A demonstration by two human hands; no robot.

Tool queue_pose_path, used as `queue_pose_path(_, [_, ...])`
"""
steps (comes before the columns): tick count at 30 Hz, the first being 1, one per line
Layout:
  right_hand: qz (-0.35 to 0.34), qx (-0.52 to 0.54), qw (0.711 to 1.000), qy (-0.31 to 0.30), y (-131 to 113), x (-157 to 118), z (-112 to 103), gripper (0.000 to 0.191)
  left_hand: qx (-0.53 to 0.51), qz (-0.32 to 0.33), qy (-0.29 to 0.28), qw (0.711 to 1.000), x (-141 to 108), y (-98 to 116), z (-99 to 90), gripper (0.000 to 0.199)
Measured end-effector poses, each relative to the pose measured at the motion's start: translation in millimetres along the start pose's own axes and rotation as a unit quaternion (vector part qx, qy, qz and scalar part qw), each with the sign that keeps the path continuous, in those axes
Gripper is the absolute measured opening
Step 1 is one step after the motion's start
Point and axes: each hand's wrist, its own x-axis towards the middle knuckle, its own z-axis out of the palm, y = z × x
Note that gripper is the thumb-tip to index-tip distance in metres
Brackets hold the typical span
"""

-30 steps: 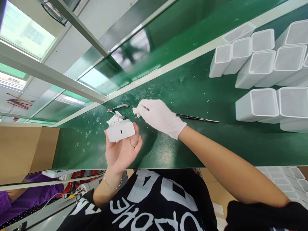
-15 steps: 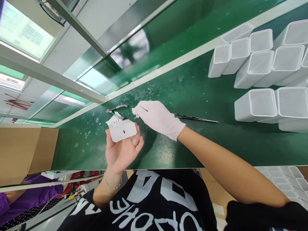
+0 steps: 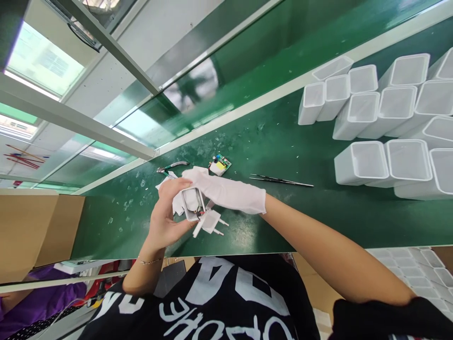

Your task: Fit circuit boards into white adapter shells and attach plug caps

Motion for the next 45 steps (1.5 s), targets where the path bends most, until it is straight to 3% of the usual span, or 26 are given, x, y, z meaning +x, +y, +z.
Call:
queue_pose_path(3, [0.012,-0.02,1.0,-0.002,-1.7,-0.7,3.1,0.032,0.019,0.009,-0.003,1.0,2.0,-1.3,0.4,0.055])
queue_pose_path(7, [0.033,-0.005,0.999,0.022,1.7,2.0,7.4,0.044,-0.001,0.0,0.005,1.0,5.2,-5.1,0.6,0.058])
queue_pose_path(12, [0.031,-0.014,0.998,0.048,1.9,3.3,8.4,0.035,-0.007,-0.035,0.003,0.999,12.5,-9.9,2.1,0.056])
queue_pose_path(15, [0.028,-0.047,0.994,0.094,-2.4,5.4,4.3,0.04,0.02,0.019,-0.002,1.0,29.7,-23.6,-0.5,0.058])
queue_pose_path(17, [0.018,-0.091,0.982,0.166,-6.7,7.8,-2.6,0.052,0.033,0.046,0.028,0.998,53.6,-45.0,-6.1,0.06])
queue_pose_path(19, [-0.005,-0.206,0.933,0.296,-12.8,9.4,-14.5,0.056,0.041,0.036,0.102,0.993,87.7,-76.9,-13.7,0.065])
queue_pose_path(21, [-0.016,-0.38,0.824,0.419,-20.7,7.9,-31.0,0.05,0.044,0.003,0.183,0.982,126.2,-114.1,-21.2,0.067])
queue_pose_path(23, [0.027,-0.515,0.705,0.487,-29.1,2.5,-49.5,0.042,0.036,-0.026,0.224,0.974,159.8,-148.2,-27.3,0.063])
queue_pose_path(24, [0.067,-0.545,0.668,0.503,-32.6,-1.3,-58.5,0.04,0.03,-0.027,0.229,0.972,172.1,-161.9,-29.9,0.057])
queue_pose_path(26, [0.148,-0.545,0.638,0.523,-36.9,-9.4,-74.7,0.039,0.023,-0.019,0.231,0.973,186.1,-180.3,-34.1,0.042])
queue_pose_path(28, [0.195,-0.522,0.639,0.53,-37.7,-16.5,-87.9,0.036,0.016,0.0,0.22,0.975,187.6,-187.7,-37.2,0.036])
queue_pose_path(31, [0.192,-0.517,0.647,0.527,-37.0,-22.7,-101.2,0.035,0.005,0.027,0.209,0.977,177.7,-184.9,-38.2,0.04])
queue_pose_path(33, [0.157,-0.523,0.66,0.516,-37.5,-22.3,-102.7,0.039,0.009,0.029,0.214,0.976,167.2,-176.0,-33.6,0.053])
queue_pose_path(36, [0.056,-0.538,0.707,0.456,-35.4,-12.0,-86.4,0.041,0.032,0.007,0.204,0.978,143.7,-149.1,-15.3,0.084])
queue_pose_path(37, [0.017,-0.54,0.727,0.423,-32.5,-6.6,-75.7,0.04,0.038,-0.001,0.181,0.983,133.9,-136.2,-7.0,0.091])
queue_pose_path(40, [-0.081,-0.526,0.781,0.327,-16.7,6.5,-37.6,0.034,0.046,-0.009,0.02,0.999,106.0,-93.3,15.0,0.1])
queue_pose_path(42, [-0.121,-0.505,0.8,0.301,-5.7,8.5,-18.7,0.032,0.038,-0.024,0.0,0.999,92.3,-71.9,19.8,0.082])
queue_pose_path(45, [-0.175,-0.403,0.808,0.392,1.7,5.5,-14.3,0.038,0.043,-0.05,0.065,0.996,73.6,-64.4,9.3,0.055])
